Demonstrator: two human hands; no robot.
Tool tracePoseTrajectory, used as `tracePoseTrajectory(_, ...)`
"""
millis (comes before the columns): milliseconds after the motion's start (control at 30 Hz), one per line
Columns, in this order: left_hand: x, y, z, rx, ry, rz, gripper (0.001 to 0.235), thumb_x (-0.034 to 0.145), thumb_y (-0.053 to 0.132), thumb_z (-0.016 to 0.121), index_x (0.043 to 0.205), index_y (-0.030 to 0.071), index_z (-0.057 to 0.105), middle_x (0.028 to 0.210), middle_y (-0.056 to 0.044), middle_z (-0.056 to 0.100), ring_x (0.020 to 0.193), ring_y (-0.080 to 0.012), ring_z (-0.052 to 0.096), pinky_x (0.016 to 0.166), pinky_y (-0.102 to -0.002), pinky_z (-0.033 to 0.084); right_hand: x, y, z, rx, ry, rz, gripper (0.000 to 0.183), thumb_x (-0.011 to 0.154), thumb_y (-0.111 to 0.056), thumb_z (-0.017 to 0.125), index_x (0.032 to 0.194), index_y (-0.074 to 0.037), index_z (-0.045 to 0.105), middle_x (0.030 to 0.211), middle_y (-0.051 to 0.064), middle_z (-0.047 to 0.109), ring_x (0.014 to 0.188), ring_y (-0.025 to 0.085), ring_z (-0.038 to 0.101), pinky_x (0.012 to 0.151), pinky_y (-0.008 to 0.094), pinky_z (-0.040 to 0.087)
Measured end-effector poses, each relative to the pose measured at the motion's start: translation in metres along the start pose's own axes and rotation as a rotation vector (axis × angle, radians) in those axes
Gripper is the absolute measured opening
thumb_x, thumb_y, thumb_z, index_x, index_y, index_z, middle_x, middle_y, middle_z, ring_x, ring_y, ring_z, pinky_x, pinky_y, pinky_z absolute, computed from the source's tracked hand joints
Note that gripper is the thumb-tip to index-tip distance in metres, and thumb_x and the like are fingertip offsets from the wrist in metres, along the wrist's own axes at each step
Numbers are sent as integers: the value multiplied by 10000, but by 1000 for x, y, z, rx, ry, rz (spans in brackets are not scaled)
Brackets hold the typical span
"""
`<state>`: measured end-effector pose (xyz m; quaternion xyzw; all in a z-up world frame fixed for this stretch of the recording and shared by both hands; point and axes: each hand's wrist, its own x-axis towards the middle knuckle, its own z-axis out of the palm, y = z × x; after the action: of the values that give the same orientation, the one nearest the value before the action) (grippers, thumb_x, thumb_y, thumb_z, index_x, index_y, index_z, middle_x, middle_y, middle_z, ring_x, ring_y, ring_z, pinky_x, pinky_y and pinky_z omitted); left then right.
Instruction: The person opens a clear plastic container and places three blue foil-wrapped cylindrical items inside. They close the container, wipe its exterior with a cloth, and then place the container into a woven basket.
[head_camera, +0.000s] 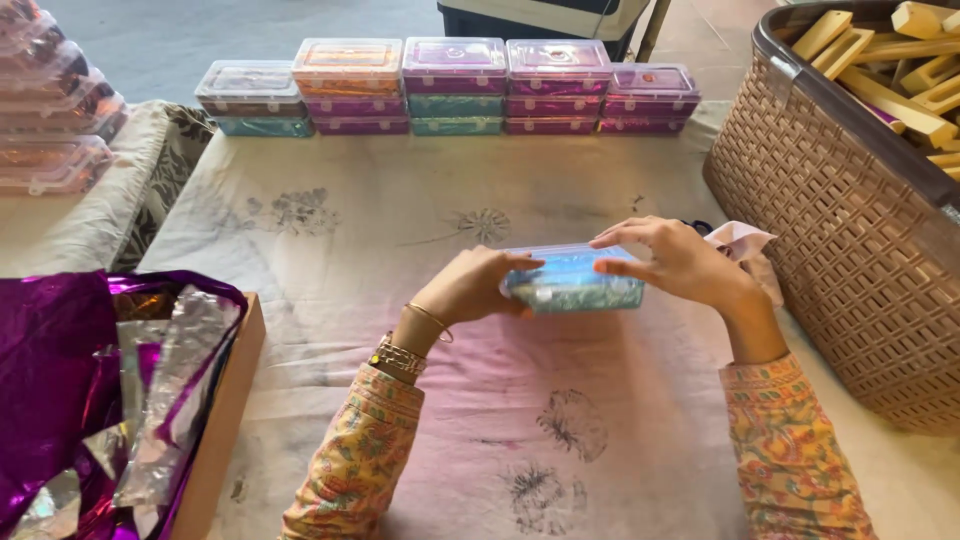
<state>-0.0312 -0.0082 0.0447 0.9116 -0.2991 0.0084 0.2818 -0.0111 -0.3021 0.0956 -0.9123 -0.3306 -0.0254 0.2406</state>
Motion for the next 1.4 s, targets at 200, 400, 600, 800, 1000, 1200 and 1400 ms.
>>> tracePoseTrajectory(200,-3,-3,-17,-188,162,85,536,781,359,849,1252,141,717,1058,-147,770,947,-300,758,795,-388,591,6,-63,3,-11,89,-306,692,675,-378,890,1257,-65,684,1202,127,710,1113,326,658,935,428,512)
tracePoseTrajectory(400,-2,3,-26,-157,133,-50,517,827,411,793,1285,184,714,1035,-122,770,850,-309,756,789,-387,580,7,-50,22,-89,136,-205,579,701,-224,847,1250,-117,698,1174,93,723,1107,312,675,932,414,535)
tracePoseTrajectory(600,-1,8,-16,-12,393,310,627,711,419,898,1217,107,701,1184,-140,736,1038,-349,709,879,-442,547,12,-51,22,-105,135,-228,529,795,-246,800,1292,-111,682,1170,110,719,1072,327,673,888,430,533)
tracePoseTrajectory(800,3,14,-9,64,284,94,582,782,353,813,1323,187,677,1223,-57,739,1030,-275,724,872,-396,584,13,-47,23,-96,160,-257,535,822,-253,782,1323,-108,664,1197,113,714,1082,322,671,900,431,533)
tracePoseTrajectory(1000,10,0,18,579,409,250,650,924,381,678,1479,91,501,1368,-85,661,1103,-229,690,772,-339,594,16,-41,23,-81,156,-234,579,851,-238,758,1395,-98,617,1269,124,697,1111,336,638,969,450,499)
tracePoseTrajectory(1200,16,-11,34,743,447,241,631,1005,398,599,1549,117,447,1430,-101,602,1173,-237,649,816,-313,602,20,-23,31,-133,186,-248,596,868,-271,745,1423,-103,606,1312,125,685,1194,379,607,1146,522,371)
tracePoseTrajectory(1400,17,-12,44,849,530,250,676,1012,436,577,1582,132,379,1489,-133,549,1183,-250,621,815,-296,604,20,-18,30,-132,194,-248,583,870,-267,736,1415,-102,610,1326,124,674,1227,376,604,1163,540,353)
